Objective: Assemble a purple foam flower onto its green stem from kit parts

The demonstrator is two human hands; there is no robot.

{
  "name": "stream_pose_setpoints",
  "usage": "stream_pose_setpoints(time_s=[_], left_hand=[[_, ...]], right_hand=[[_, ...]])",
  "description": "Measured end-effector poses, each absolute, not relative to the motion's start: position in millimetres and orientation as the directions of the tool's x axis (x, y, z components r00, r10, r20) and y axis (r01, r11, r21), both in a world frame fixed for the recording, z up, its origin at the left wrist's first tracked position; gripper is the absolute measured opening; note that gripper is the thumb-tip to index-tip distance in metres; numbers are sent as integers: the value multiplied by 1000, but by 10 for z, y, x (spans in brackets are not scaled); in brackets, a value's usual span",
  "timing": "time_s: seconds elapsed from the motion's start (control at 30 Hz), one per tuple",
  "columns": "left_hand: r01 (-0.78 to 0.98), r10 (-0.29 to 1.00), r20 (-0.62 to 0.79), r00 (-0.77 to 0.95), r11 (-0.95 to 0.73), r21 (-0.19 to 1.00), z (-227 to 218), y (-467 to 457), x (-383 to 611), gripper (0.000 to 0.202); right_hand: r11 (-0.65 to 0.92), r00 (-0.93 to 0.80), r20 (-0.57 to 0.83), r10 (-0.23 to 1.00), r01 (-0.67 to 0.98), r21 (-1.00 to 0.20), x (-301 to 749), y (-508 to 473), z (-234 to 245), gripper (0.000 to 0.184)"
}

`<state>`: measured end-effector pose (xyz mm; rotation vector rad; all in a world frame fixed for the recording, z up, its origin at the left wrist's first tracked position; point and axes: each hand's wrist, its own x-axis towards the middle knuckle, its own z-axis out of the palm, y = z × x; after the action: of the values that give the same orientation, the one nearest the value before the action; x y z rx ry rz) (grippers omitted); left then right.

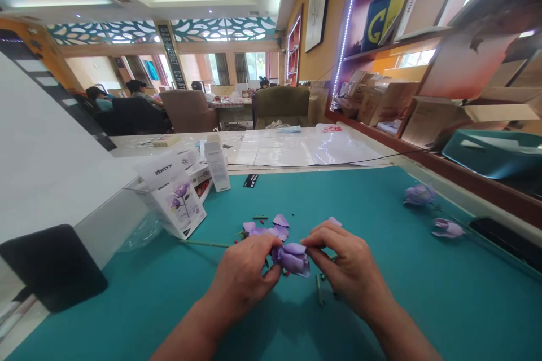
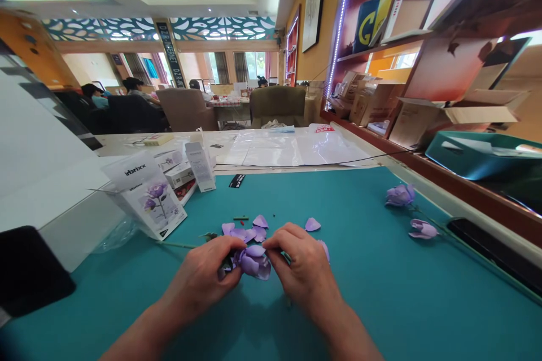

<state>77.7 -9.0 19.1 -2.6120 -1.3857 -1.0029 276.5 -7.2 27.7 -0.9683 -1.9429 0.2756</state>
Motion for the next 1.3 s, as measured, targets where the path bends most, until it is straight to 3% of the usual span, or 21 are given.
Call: stream_pose_setpoints(time_s=[0.53, 0.8, 1.07, 1.3], left_hand=[[779, 791, 461, 401, -560, 282, 242, -129, 786, 22], [733, 761, 490, 425, -607, 306, 210, -118, 778, 33], [690, 786, 486, 381, -592, 417, 346, -110, 714, 28], [743, 853, 416, 314, -494, 451, 461, -92, 621, 21]], right_hand=[[698, -278, 666, 692, 490, -522, 2738, -69, 282, 16], [692, -283, 654, 702, 487, -532, 2738, -56, 262, 16], [625, -203, 591, 781, 287, -726, 2695, -48, 267, 17], [394, -216, 373, 902, 60, -917, 2675, -37, 276, 32]])
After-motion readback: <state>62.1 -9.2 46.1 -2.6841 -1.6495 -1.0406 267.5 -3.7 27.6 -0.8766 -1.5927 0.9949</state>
